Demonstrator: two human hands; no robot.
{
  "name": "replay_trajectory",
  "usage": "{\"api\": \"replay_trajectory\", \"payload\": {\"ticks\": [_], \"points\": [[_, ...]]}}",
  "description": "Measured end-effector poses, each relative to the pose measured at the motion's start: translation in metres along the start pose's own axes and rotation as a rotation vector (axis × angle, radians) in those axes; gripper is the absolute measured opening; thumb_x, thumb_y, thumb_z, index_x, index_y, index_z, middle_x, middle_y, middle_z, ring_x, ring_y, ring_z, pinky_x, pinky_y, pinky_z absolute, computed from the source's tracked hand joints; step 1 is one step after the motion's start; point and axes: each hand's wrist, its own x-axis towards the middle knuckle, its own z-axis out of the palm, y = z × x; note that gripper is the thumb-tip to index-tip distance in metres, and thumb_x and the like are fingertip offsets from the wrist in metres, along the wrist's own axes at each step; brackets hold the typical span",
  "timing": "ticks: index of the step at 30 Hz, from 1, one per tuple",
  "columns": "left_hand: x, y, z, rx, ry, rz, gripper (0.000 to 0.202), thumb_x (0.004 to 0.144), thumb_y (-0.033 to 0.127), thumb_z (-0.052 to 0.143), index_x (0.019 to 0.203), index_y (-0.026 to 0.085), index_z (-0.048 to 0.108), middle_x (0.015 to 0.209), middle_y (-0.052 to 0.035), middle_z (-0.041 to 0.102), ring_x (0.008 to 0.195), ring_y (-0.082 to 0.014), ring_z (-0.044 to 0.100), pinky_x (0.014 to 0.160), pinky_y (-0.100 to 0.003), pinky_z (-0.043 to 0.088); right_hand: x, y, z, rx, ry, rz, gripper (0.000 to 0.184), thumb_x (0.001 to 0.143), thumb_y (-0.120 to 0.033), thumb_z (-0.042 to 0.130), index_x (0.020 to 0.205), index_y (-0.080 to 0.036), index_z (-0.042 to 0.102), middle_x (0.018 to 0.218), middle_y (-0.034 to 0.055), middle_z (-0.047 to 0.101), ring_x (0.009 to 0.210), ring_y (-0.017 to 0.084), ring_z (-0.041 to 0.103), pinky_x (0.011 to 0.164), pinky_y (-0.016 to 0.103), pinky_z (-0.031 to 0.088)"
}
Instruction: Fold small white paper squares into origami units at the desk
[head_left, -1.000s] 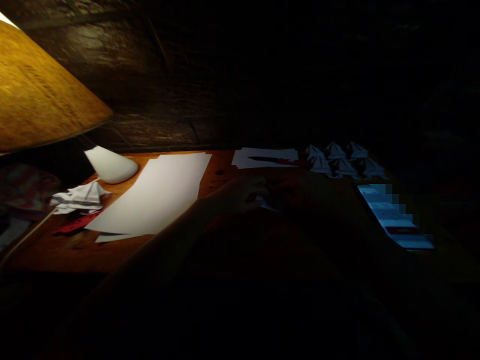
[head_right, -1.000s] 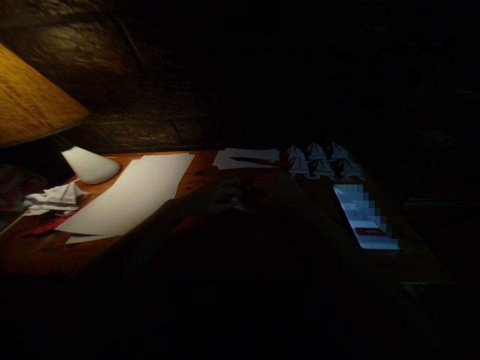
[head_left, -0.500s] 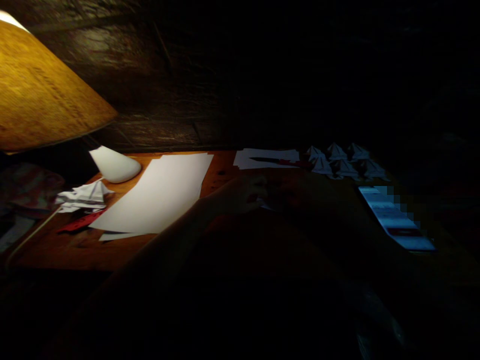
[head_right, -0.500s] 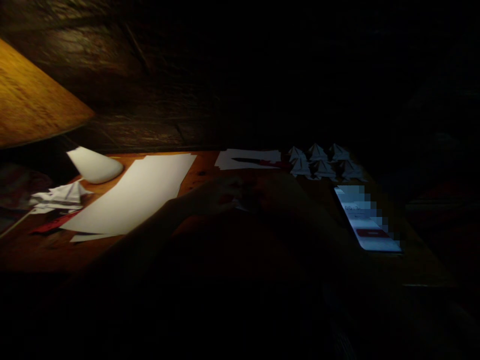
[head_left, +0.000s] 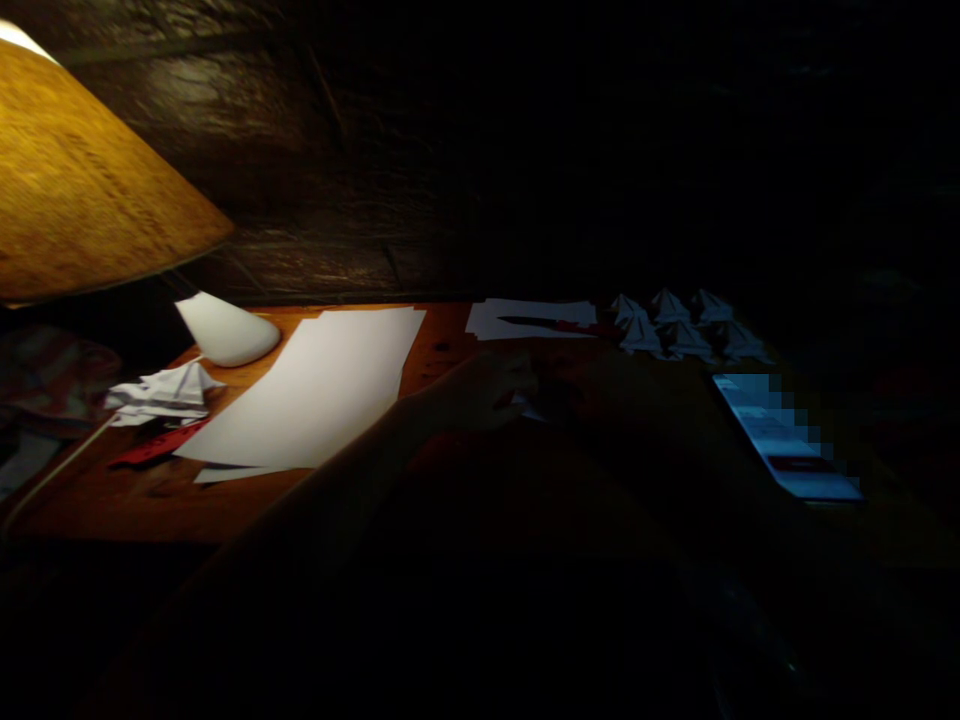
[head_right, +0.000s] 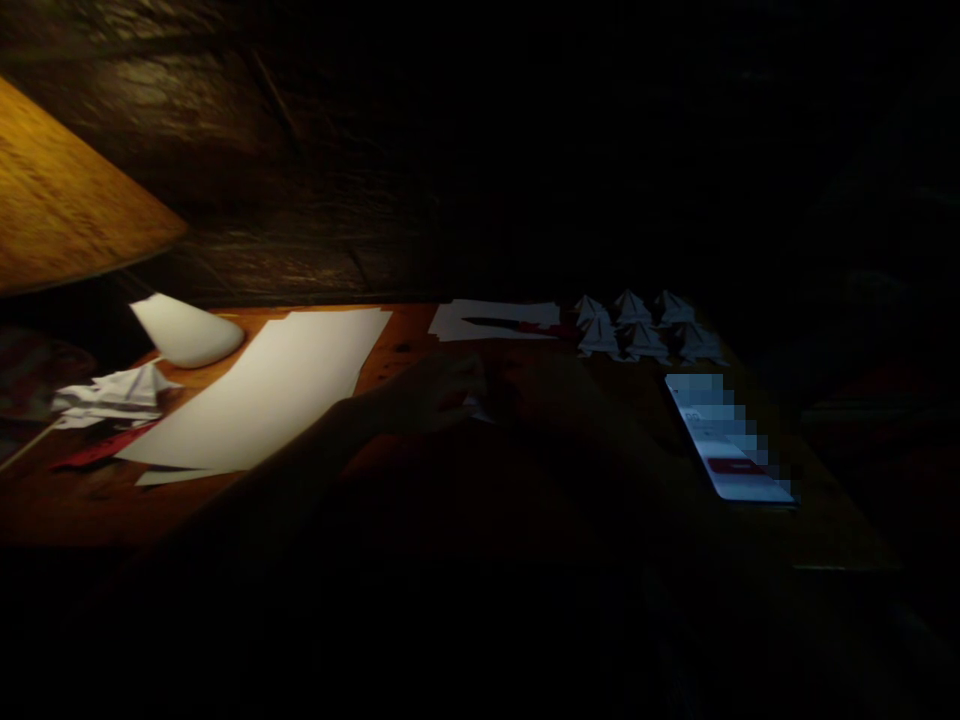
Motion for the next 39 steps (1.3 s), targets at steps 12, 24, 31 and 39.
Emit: {"api": "replay_trajectory", "payload": {"ticks": [12, 24, 31, 39], "points": [[-0.003, -0.003, 0.003, -0.018, 0.007, -0.017, 0.014, 0.091, 0.027, 0.058, 0.101, 0.019, 0.065, 0.112, -0.0085, 0.059, 0.092, -0.0201, 0.059, 0.077, -0.033, 0.046, -0.001, -0.003, -0.002, 0.084, 0.089, -0.001, 0.055, 0.086, -0.016, 0.056, 0.141, -0.021, 0.057, 0.132, 0.0121, 0.068, 0.116, 0.028, 0.062, 0.09, 0.038, 0.049], [-0.001, 0.0, 0.001, -0.005, -0.015, -0.04, 0.016, 0.091, 0.027, 0.058, 0.102, 0.019, 0.065, 0.115, -0.0089, 0.058, 0.097, -0.0217, 0.059, 0.081, -0.034, 0.046, -0.001, -0.005, -0.005, 0.045, 0.084, 0.07, 0.05, 0.09, -0.018, 0.051, 0.139, -0.022, 0.058, 0.123, 0.0112, 0.073, 0.104, 0.026, 0.067, 0.084, 0.035, 0.049], [-0.002, -0.001, -0.001, 0.003, -0.037, -0.062, 0.02, 0.091, 0.028, 0.058, 0.106, 0.02, 0.067, 0.107, -0.008, 0.058, 0.09, -0.0213, 0.058, 0.077, -0.034, 0.044, -0.004, -0.001, -0.011, -0.06, 0.058, 0.133, 0.038, 0.086, -0.02, 0.052, 0.119, -0.022, 0.072, 0.115, 0.0101, 0.076, 0.092, 0.025, 0.07, 0.068, 0.032, 0.045], [-0.006, -0.012, 0.002, -0.159, -0.011, -0.028, 0.022, 0.091, 0.025, 0.062, 0.111, 0.023, 0.07, 0.112, -0.0067, 0.06, 0.098, -0.0206, 0.059, 0.085, -0.034, 0.047, -0.004, 0.004, -0.012, -0.047, 0.02, 0.071, 0.028, 0.09, -0.028, 0.055, 0.108, -0.023, 0.076, 0.11, 0.0077, 0.076, 0.092, 0.023, 0.068, 0.069, 0.031, 0.043]]}}
